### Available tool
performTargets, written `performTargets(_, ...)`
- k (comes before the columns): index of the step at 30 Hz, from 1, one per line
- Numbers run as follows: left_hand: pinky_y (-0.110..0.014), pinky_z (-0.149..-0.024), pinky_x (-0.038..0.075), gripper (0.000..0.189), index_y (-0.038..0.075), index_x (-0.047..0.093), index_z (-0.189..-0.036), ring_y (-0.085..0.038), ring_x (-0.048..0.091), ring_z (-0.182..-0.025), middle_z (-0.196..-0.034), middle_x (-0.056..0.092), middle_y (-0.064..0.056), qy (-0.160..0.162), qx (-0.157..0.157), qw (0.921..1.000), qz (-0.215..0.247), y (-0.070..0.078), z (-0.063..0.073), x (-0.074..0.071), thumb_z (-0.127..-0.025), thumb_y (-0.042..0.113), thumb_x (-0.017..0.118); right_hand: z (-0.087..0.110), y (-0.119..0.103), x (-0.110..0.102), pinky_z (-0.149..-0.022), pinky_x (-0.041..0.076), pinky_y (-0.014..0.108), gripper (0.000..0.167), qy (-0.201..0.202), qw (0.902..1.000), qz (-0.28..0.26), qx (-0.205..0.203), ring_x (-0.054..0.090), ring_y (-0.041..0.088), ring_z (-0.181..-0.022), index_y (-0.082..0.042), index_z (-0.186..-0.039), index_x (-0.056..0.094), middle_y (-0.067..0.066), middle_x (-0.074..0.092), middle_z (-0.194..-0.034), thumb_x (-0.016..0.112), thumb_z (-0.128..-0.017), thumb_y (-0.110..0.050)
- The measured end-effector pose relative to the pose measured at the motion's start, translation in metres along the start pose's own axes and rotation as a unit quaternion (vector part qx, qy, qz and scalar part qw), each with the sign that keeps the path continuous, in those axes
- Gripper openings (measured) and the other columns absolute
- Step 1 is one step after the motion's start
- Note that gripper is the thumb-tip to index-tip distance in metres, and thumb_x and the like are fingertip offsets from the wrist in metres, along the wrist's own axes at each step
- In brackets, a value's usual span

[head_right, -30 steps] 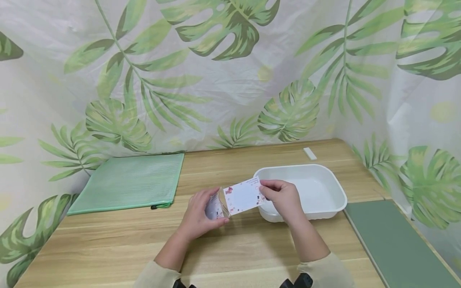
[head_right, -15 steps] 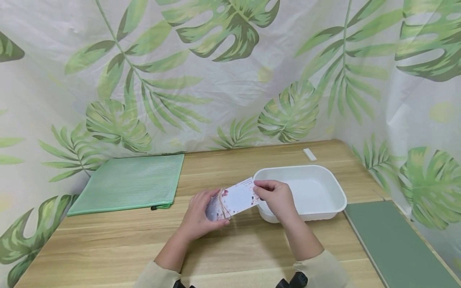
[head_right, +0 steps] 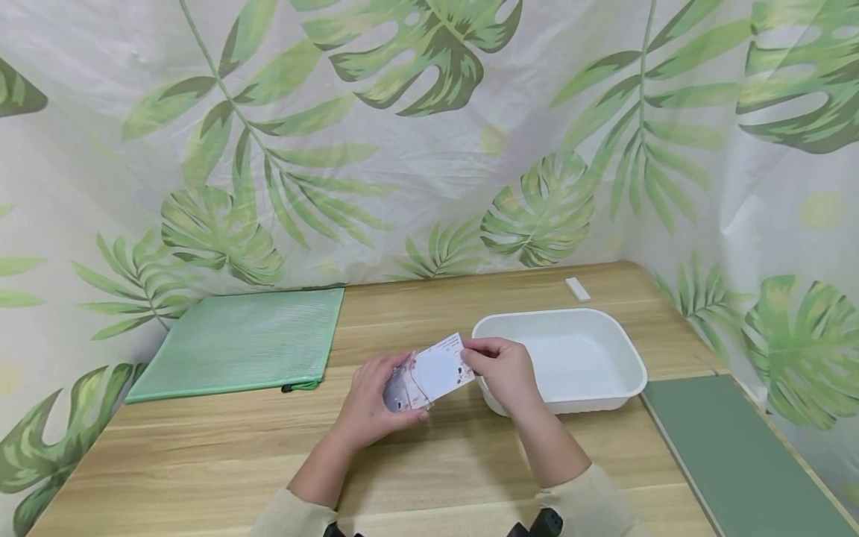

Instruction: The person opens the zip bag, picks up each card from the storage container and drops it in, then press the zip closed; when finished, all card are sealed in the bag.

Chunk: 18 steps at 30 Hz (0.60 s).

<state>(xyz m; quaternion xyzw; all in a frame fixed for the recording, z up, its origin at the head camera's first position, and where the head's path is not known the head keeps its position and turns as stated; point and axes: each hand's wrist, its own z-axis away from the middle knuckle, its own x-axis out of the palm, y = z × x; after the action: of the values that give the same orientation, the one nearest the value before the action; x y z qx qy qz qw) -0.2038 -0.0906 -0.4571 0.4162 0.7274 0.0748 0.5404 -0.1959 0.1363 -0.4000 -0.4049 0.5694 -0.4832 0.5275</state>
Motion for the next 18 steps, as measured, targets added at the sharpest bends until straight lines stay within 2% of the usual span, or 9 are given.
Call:
performTargets(5, -0.044, -0.097, 0.037, 0.09, 0.014, 0.053, -0.137, -0.025, 0.054, -0.113, -0.123, 0.062, -0.007, 0.002, 0.002, 1.0, 0.001, 0.0, 0.0, 0.0, -0.06, 0.048, 0.086, 0.0, -0.001, 0.001, -0.067, 0.053, 0.018, 0.03, -0.015, 0.9999, -0.007, -0.001, 0.064, 0.005, -0.073, 0.008, -0.112, 0.069, 0.011, 0.074, -0.096, 0.069, -0.087, -0.009)
performTargets(11, -0.043, -0.096, 0.037, 0.088, 0.014, 0.054, -0.137, -0.024, 0.054, -0.113, -0.122, 0.062, -0.006, 0.002, 0.006, 1.0, -0.002, -0.002, 0.001, 0.001, -0.062, 0.05, 0.084, 0.002, 0.006, 0.014, -0.068, 0.055, 0.019, 0.028, -0.035, 0.9993, -0.017, -0.003, 0.066, 0.006, -0.076, 0.009, -0.11, 0.069, 0.017, 0.073, -0.1, 0.069, -0.087, -0.007)
performTargets(18, -0.042, -0.095, 0.038, 0.086, 0.015, 0.054, -0.136, -0.025, 0.054, -0.111, -0.122, 0.062, -0.006, 0.01, 0.011, 0.9998, -0.01, -0.002, 0.001, 0.002, -0.063, 0.051, 0.084, 0.002, 0.012, 0.024, -0.07, 0.054, 0.021, 0.028, -0.093, 0.9955, 0.003, -0.021, 0.064, 0.006, -0.078, 0.006, -0.111, 0.07, 0.018, 0.073, -0.104, 0.068, -0.088, -0.01)
